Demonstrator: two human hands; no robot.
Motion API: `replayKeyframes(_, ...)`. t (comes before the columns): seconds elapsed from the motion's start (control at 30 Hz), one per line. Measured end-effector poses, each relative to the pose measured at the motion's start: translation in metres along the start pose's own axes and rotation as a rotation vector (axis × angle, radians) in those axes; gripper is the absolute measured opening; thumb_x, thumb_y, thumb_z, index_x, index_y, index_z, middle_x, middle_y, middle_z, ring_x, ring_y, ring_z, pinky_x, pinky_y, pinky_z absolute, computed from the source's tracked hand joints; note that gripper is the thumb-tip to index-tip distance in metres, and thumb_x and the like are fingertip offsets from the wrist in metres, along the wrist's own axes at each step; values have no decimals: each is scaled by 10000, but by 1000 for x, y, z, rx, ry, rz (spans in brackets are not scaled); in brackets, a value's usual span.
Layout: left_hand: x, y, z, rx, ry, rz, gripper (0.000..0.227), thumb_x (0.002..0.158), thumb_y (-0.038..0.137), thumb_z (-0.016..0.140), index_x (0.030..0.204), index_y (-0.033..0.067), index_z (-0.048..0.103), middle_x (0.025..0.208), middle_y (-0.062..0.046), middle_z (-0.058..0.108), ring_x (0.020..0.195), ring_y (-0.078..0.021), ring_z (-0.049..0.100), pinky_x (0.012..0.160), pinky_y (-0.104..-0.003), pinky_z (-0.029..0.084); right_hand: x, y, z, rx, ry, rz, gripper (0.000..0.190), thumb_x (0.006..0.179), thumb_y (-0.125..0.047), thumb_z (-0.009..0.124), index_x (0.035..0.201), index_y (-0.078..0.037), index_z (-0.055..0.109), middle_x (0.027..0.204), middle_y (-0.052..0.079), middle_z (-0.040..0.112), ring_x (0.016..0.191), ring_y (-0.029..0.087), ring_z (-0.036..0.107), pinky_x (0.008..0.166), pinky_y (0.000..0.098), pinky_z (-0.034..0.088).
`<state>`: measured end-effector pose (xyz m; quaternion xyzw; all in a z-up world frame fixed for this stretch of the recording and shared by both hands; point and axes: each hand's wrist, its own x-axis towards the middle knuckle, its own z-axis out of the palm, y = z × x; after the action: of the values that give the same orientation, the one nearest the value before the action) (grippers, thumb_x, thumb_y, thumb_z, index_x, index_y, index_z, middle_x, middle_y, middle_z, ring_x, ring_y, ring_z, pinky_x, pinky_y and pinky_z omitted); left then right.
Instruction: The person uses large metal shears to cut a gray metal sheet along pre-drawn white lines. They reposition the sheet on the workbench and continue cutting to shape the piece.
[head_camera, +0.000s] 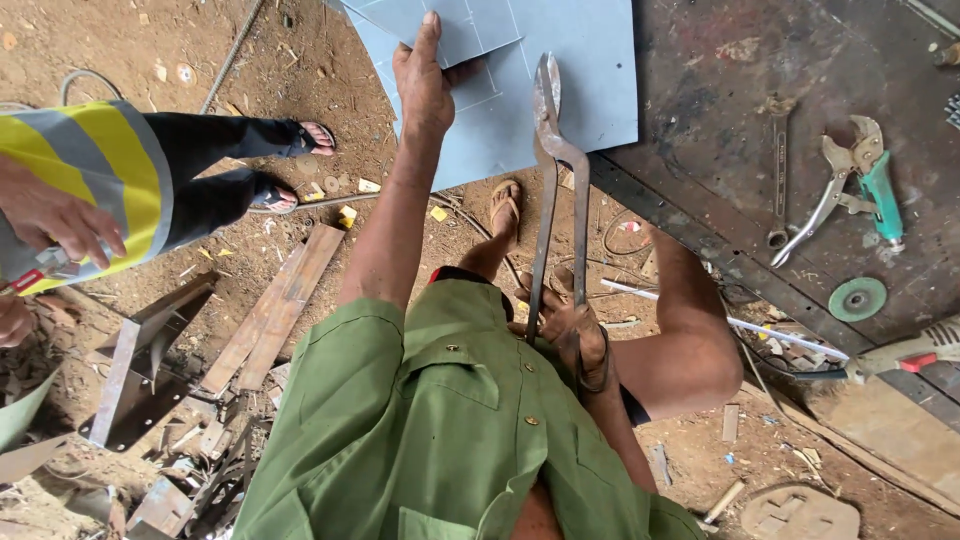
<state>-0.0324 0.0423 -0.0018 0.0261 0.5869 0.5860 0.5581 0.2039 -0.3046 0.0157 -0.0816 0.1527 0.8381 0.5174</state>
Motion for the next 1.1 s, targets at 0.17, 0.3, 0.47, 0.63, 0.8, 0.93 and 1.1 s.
replayKeyframes(0.17, -3, -5, 12, 95, -54, 71, 631, 654, 492, 818, 913, 127, 374, 1131, -150, 625, 790, -242, 633, 527, -392, 594, 6, 2, -10, -58, -57, 38, 752, 1029, -288, 727, 1623, -149, 286, 1656, 373, 172, 1544, 495, 250, 1106, 836, 327)
replayKeyframes(0.3, -2, -14, 6, -22, -119, 72, 614, 716, 392, 808, 1050, 95, 387, 1514, -285, 523, 1378, -363, 546, 716, -560, 714, 7, 2, 1, -70, -46, 2, 738, 1023, -291, 733, 1606, -127, 311, 1590, 408, 254, 1504, 533, 305, 1088, 822, 384)
replayKeyframes(0.47, 8, -23, -7, 103, -164, 92, 567, 823, 325, 816, 997, 126, 314, 1482, -349, 555, 1425, -353, 539, 1262, -405, 292, 7, 2, 5, -58, -71, -9, 743, 1044, -338, 681, 1627, -180, 248, 1628, 373, 226, 1540, 512, 252, 1115, 823, 338)
replayKeyframes(0.63, -1, -19, 2, 219, -142, 100, 772, 763, 484, 800, 1269, 45, 416, 1493, -249, 593, 1463, -257, 499, 1245, -382, 243, 4, 5, 10, -52, -80, -28, 687, 1065, -317, 659, 1613, -169, 272, 1651, 367, 183, 1543, 505, 248, 1120, 798, 363)
replayKeyframes(0.8, 0, -28, 5, 176, -97, 39, 1152, 768, 472, 769, 1577, -11, 105, 1491, -152, 602, 1523, -224, 410, 1293, -451, 45, -4, 9, -10, -51, -84, 1, 697, 1050, -282, 708, 1617, -182, 314, 1670, 346, 181, 1541, 521, 234, 1112, 817, 336)
replayKeyframes(0.93, -22, -20, 19, 91, -121, 26, 769, 738, 429, 787, 1251, 72, 339, 1485, -194, 576, 1486, -287, 421, 953, -550, 452, -5, 11, -14, -18, -61, -18, 775, 1030, -315, 718, 1633, -172, 253, 1655, 342, 217, 1536, 514, 249, 1123, 819, 315)
replayKeyframes(1.1, -51, -5, 37, -10, -32, 22, 559, 719, 336, 804, 986, 100, 374, 1021, -170, 586, 774, -355, 717, 548, -586, 694, -6, 14, -12, -18, -99, -28, 760, 1037, -312, 723, 1631, -169, 270, 1662, 334, 211, 1539, 497, 254, 1141, 820, 289)
